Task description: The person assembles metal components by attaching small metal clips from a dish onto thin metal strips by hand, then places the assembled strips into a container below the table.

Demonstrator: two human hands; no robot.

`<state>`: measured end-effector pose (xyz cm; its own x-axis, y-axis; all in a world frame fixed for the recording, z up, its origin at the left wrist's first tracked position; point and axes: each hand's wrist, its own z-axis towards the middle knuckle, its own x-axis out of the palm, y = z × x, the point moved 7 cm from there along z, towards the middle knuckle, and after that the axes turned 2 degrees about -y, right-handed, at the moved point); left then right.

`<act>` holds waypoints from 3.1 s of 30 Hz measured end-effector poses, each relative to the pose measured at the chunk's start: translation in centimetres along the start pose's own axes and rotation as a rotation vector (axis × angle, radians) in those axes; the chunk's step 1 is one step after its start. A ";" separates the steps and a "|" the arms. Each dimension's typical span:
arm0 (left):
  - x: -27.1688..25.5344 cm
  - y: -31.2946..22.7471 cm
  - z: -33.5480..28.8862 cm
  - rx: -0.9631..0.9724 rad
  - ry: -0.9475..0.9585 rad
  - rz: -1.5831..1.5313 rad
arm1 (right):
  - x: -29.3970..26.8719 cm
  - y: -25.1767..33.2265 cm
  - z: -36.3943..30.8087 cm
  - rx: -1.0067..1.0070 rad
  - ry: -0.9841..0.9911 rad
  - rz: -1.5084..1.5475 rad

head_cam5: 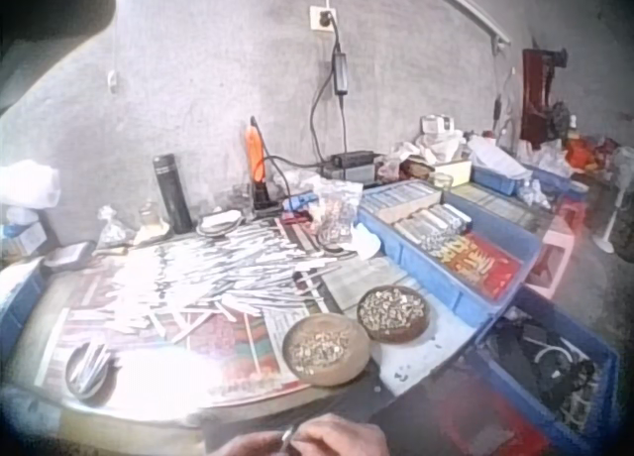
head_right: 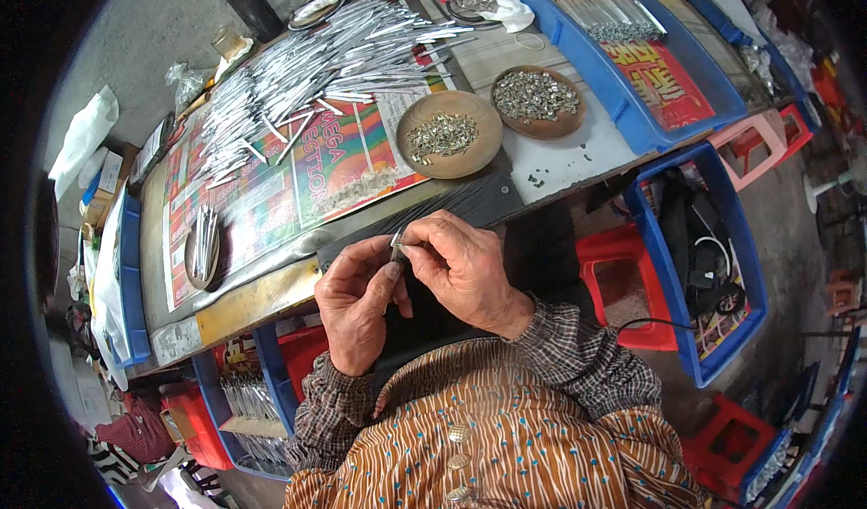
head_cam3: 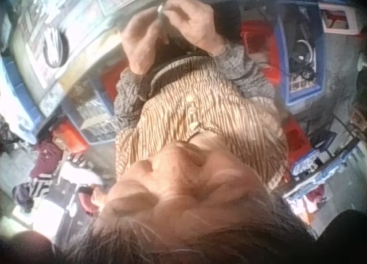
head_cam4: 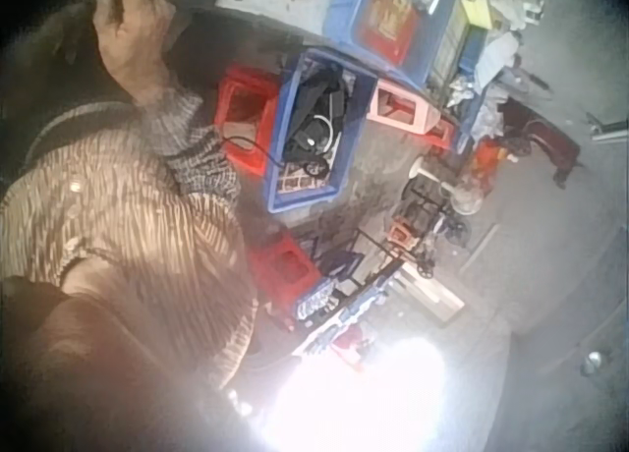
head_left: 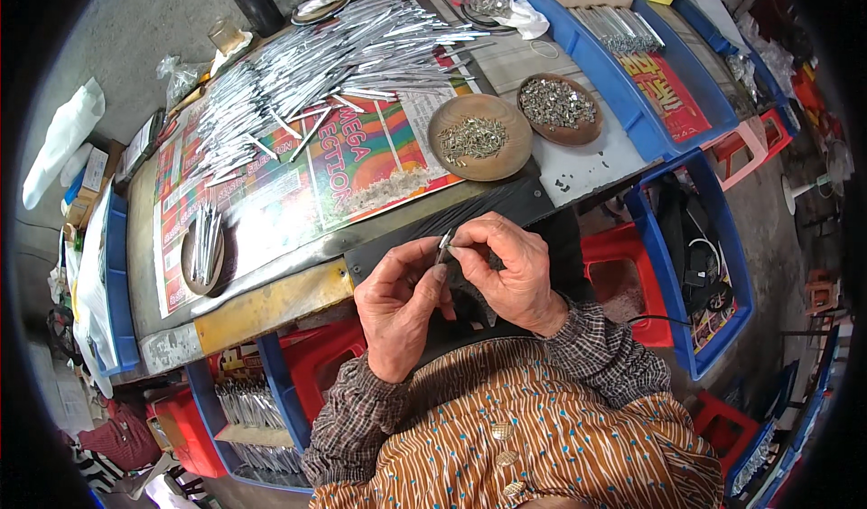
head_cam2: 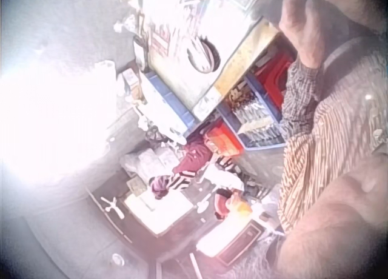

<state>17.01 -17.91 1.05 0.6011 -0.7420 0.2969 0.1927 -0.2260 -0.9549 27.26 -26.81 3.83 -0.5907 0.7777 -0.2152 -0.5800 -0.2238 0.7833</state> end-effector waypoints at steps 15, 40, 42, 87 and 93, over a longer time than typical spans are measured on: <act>-0.4 -0.2 -0.3 0.192 -0.090 0.327 | 0.0 0.4 -0.1 -0.036 -0.002 -0.051; 3.3 -3.8 -0.1 0.704 -0.065 0.947 | -1.1 -2.8 0.5 0.408 0.191 0.338; 2.8 -3.9 0.1 0.689 -0.072 0.963 | -2.3 -1.3 2.0 0.116 0.183 0.051; 1.9 -3.9 -0.8 0.728 -0.111 1.046 | -4.0 -1.0 1.3 -0.007 -0.034 -0.169; 2.3 -4.4 -1.1 0.770 -0.194 0.998 | -3.5 -1.1 0.8 0.050 0.007 -0.096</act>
<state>16.67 -19.29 5.92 0.8344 -0.2591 -0.4865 -0.0474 0.8456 -0.5317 30.43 -28.83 4.23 -0.5379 0.7898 -0.2947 -0.6054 -0.1186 0.7870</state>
